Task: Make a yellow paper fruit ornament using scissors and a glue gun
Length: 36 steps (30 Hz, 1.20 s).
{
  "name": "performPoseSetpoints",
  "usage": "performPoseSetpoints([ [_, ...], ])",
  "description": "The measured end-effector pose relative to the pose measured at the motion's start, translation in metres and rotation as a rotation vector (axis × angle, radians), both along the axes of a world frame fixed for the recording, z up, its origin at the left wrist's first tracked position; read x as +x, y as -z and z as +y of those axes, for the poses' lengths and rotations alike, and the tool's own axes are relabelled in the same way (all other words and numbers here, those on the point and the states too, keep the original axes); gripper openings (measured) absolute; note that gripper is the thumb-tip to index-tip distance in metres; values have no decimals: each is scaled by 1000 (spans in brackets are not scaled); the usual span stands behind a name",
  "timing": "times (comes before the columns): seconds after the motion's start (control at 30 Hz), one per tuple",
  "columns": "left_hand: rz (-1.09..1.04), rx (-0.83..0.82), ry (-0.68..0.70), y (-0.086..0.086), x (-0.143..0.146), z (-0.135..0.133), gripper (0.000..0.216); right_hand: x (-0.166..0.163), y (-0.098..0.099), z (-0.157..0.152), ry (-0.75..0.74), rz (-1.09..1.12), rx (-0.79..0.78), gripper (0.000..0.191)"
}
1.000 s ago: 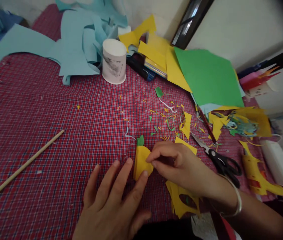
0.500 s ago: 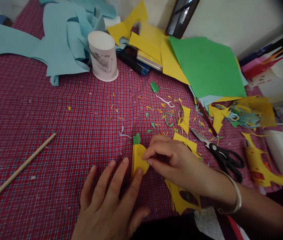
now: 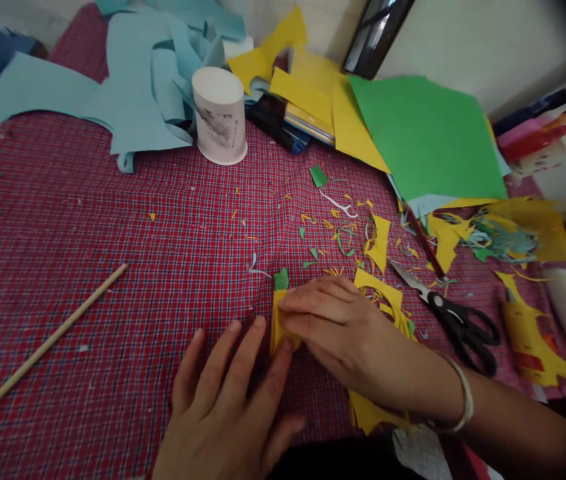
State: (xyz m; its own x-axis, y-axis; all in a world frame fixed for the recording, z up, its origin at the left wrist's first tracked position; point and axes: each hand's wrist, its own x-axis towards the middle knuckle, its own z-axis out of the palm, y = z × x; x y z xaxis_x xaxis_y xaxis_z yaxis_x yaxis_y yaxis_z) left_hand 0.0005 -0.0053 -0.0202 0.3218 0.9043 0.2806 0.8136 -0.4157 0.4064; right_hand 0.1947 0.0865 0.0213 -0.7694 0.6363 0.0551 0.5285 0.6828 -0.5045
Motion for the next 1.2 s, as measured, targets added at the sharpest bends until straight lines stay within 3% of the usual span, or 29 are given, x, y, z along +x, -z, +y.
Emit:
performPoseSetpoints([
  [0.13,-42,-56,-22,-1,0,-2,42,0,4,0,1,-18,29,23],
  [0.33,-29,-5,-3,0,0,1,38,0,6,-7,11,-67,93,22],
  [0.6,20,-2,11,-5,-2,1,31,7,1,-12,-111,-96,90,21],
  [0.73,-146,-22,90,-15,-12,-1,17,3,4,-14,-123,-107,115,17],
  [0.83,-369,-94,12,-28,-20,2,16,3,7,-14,-111,-16,106,20],
  [0.93,-417,-187,-148,-39,-16,15,13,10,3,-8,67,297,6,27],
  [1.07,-246,-367,-238,-44,3,39,17,20,1,5,419,642,-106,27],
  [1.2,45,-436,-273,-42,21,56,21,24,13,19,448,661,-167,25],
])
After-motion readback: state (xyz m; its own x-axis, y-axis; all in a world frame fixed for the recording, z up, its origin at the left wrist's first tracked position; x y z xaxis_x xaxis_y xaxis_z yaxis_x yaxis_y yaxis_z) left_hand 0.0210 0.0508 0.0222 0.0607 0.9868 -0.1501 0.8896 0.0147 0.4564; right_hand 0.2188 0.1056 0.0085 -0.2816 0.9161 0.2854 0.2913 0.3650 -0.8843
